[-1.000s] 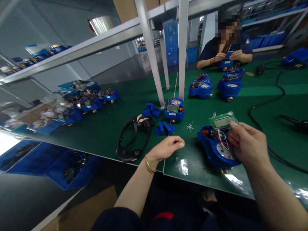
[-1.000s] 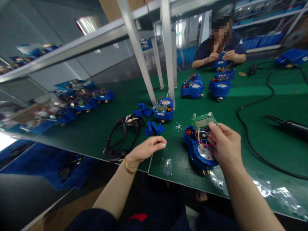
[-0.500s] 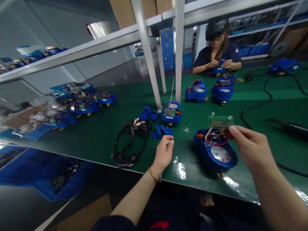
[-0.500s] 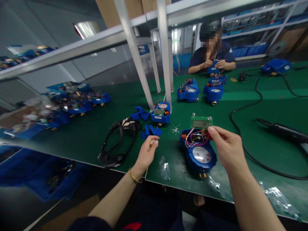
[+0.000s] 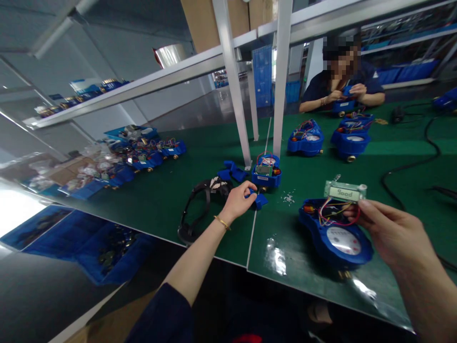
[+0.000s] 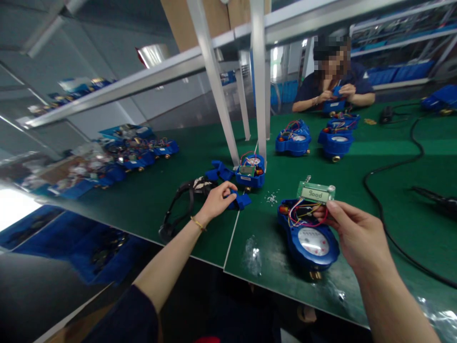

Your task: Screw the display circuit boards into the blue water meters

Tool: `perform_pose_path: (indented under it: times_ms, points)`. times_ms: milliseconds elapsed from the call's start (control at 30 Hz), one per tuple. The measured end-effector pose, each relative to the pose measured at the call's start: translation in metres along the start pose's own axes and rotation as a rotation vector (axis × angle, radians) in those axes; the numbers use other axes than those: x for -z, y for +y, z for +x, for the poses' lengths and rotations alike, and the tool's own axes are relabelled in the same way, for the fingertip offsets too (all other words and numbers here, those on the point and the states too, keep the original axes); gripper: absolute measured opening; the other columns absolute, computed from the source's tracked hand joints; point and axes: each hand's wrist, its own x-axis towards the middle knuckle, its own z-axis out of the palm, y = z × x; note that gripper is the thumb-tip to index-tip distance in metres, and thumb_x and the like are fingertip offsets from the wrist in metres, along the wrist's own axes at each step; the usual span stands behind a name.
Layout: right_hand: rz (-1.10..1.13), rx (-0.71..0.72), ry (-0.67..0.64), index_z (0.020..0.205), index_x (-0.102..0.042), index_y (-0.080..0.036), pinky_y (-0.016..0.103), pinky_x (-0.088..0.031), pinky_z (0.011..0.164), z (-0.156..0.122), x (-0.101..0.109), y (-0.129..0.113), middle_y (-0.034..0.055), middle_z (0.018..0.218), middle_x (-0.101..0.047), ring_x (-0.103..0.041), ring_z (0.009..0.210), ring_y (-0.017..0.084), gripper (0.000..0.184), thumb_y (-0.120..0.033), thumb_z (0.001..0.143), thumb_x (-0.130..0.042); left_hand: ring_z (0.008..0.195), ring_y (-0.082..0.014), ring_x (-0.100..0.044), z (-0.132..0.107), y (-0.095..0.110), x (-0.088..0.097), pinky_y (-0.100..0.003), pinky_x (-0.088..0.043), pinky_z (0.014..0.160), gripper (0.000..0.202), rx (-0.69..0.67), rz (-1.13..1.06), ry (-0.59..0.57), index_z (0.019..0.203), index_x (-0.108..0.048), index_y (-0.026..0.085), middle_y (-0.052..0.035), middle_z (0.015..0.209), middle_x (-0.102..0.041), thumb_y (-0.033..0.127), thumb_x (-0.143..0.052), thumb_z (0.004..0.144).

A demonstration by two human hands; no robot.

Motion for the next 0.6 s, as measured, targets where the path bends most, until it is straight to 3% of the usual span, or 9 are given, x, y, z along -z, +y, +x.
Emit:
perform_pose_path:
  times_ms: [100,200,267,333,400,467,600]
  points:
    - [-0.014,-0.011,-0.011,0.072,-0.074,-0.012,0.017,-0.058,0.059,-0.003,-0.001,-0.002,0.0093,0.07,-0.069,-0.064,0.058,0.015,0.06,-0.042,0.024,-0.095,0.089,-0.0211,-0.048,0.023,0.001,0.014,-0.034,-0.037,0.088,0.03,-0.175,0.288,-0.189,0.09,-0.069,0.021,-0.0015,0.082,-0.056,0.006,-0.067,0.064]
    - [-0.024,-0.016,-0.012,0.072,-0.075,-0.013,0.017,-0.059,0.06,-0.003,0.001,-0.002,0.0097,0.072,-0.069,-0.065,0.06,0.015,0.061,-0.044,0.023,-0.096,0.095,-0.0248,-0.049,0.038,0.004,0.014,-0.037,-0.036,0.09,0.019,-0.312,0.54,-0.37,0.078,-0.07,0.018,-0.0063,0.086,-0.06,0.006,-0.069,0.064]
    - [-0.04,-0.005,-0.011,0.073,-0.075,-0.013,0.017,-0.058,0.061,-0.002,0.004,-0.002,0.0101,0.073,-0.07,-0.065,0.06,0.015,0.062,-0.045,0.024,-0.095,0.093,-0.0246,-0.05,0.043,0.008,0.015,-0.036,-0.036,0.089,0.006,-0.354,0.614,-0.421,0.07,-0.067,0.017,-0.0072,0.084,-0.061,0.014,-0.072,0.069]
    - [-0.056,-0.001,-0.002,0.074,-0.076,-0.013,0.016,-0.058,0.062,-0.001,0.007,-0.002,0.01,0.075,-0.07,-0.065,0.062,0.015,0.062,-0.047,0.025,-0.095,0.089,-0.0227,-0.051,0.045,0.016,0.018,-0.035,-0.036,0.086,0.012,-0.373,0.611,-0.376,0.07,-0.066,0.017,-0.0062,0.083,-0.062,0.026,-0.071,0.076]
    - [-0.075,-0.016,0.008,0.075,-0.076,-0.014,0.016,-0.059,0.064,-0.001,0.008,-0.003,0.0101,0.076,-0.07,-0.066,0.063,0.016,0.063,-0.047,0.025,-0.095,0.08,-0.0191,-0.051,0.042,0.026,0.024,-0.032,-0.037,0.079,0.023,-0.344,0.49,-0.255,0.07,-0.064,0.016,-0.003,0.077,-0.061,0.035,-0.066,0.083]
    - [-0.091,-0.044,0.03,0.074,-0.077,-0.015,0.015,-0.058,0.063,-0.001,0.009,-0.004,0.0106,0.076,-0.07,-0.066,0.062,0.016,0.064,-0.048,0.022,-0.095,0.067,-0.0145,-0.047,0.035,0.035,0.028,-0.028,-0.035,0.069,0.032,-0.236,0.215,-0.133,0.065,-0.059,0.016,0.001,0.066,-0.055,0.041,-0.061,0.086]
    - [-0.094,-0.056,0.048,0.073,-0.077,-0.018,0.015,-0.057,0.06,0.005,0.017,0.007,0.0138,0.08,-0.071,-0.067,0.061,0.018,0.06,-0.047,0.023,-0.095,0.059,-0.0113,-0.042,0.013,0.043,0.026,-0.026,-0.035,0.06,0.039,-0.03,-0.378,-0.059,0.061,-0.056,0.016,0.0017,0.061,-0.052,0.05,-0.068,0.076]
